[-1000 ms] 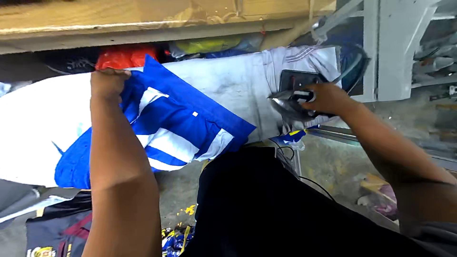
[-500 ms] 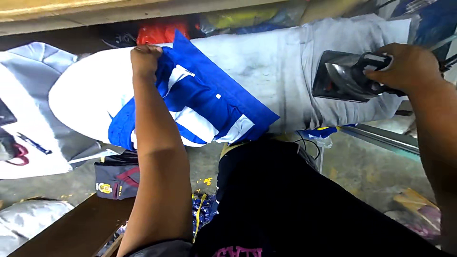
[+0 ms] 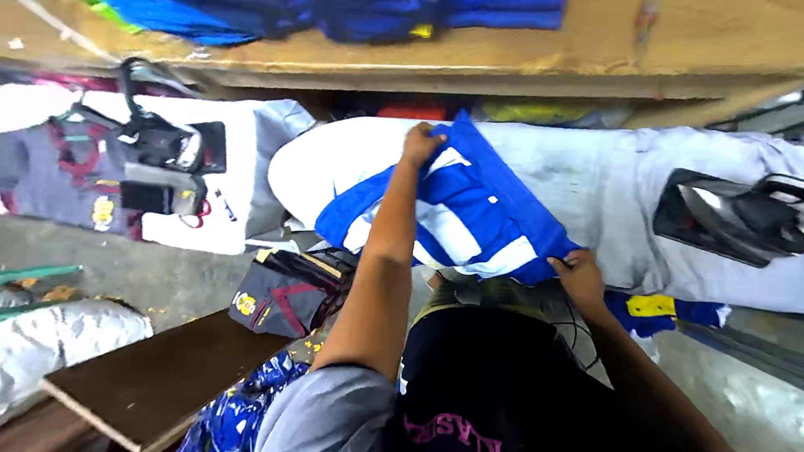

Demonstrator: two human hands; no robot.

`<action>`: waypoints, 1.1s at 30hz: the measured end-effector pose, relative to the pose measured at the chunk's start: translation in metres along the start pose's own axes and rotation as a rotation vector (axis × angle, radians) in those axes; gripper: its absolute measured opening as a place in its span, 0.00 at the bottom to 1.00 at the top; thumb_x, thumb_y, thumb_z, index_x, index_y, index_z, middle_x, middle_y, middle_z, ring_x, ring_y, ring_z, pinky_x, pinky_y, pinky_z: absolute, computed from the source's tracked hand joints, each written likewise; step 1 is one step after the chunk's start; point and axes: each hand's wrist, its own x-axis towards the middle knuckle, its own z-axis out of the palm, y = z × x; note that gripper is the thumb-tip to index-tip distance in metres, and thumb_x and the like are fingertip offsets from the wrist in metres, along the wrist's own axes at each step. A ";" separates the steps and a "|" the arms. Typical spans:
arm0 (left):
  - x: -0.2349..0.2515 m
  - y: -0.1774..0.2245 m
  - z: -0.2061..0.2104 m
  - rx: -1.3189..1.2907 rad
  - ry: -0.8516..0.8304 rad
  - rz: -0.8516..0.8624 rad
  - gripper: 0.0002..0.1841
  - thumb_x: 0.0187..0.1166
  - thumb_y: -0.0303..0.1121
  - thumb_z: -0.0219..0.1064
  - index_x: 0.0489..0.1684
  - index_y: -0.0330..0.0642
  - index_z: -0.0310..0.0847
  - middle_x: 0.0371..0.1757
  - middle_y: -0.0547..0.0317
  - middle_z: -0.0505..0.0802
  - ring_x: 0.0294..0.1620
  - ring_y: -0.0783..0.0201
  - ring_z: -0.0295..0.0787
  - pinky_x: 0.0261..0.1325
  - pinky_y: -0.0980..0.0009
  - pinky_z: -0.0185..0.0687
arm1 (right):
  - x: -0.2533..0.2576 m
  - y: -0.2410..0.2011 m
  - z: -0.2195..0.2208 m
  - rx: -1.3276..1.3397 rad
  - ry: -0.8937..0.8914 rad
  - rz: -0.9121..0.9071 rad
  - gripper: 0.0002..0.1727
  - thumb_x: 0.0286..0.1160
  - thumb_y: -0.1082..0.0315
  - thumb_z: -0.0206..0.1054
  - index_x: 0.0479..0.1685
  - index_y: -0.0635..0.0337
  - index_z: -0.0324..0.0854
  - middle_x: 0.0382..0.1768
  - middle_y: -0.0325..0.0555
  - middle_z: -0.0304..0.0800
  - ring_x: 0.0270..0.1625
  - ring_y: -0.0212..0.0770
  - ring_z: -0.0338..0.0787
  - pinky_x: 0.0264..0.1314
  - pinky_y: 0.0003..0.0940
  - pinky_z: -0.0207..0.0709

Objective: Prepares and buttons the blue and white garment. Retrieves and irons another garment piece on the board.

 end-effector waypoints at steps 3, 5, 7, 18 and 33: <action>-0.044 -0.011 0.014 0.035 -0.018 0.102 0.21 0.85 0.38 0.66 0.65 0.27 0.82 0.62 0.30 0.90 0.69 0.37 0.85 0.77 0.38 0.73 | -0.007 -0.009 0.017 0.068 0.140 0.016 0.28 0.79 0.65 0.71 0.70 0.80 0.72 0.58 0.75 0.85 0.62 0.67 0.86 0.69 0.64 0.74; -0.090 -0.022 0.018 -0.087 -0.037 0.175 0.19 0.87 0.36 0.64 0.61 0.26 0.82 0.57 0.33 0.91 0.63 0.42 0.89 0.72 0.43 0.78 | -0.013 -0.013 0.028 0.083 0.209 0.031 0.30 0.80 0.65 0.70 0.73 0.80 0.70 0.60 0.76 0.84 0.64 0.68 0.85 0.70 0.63 0.74; -0.133 -0.036 0.005 -0.180 -0.060 0.236 0.18 0.87 0.34 0.63 0.61 0.26 0.83 0.58 0.35 0.92 0.63 0.46 0.89 0.73 0.47 0.78 | -0.016 -0.023 0.034 0.019 0.238 0.030 0.26 0.82 0.65 0.68 0.67 0.82 0.75 0.63 0.80 0.82 0.70 0.73 0.81 0.75 0.66 0.70; -0.261 -0.115 -0.185 -0.066 0.361 0.224 0.16 0.87 0.35 0.63 0.58 0.30 0.85 0.53 0.42 0.93 0.56 0.57 0.91 0.66 0.52 0.82 | -0.032 -0.138 0.044 0.113 0.227 -0.347 0.20 0.87 0.69 0.62 0.63 0.82 0.72 0.50 0.76 0.85 0.56 0.70 0.87 0.63 0.67 0.76; -0.447 -0.060 -0.242 -0.061 1.627 0.612 0.30 0.90 0.33 0.56 0.84 0.22 0.53 0.80 0.45 0.75 0.79 0.63 0.72 0.80 0.68 0.68 | -0.203 -0.398 -0.002 0.579 0.410 -1.769 0.08 0.80 0.76 0.63 0.47 0.74 0.82 0.44 0.52 0.91 0.45 0.27 0.88 0.54 0.21 0.81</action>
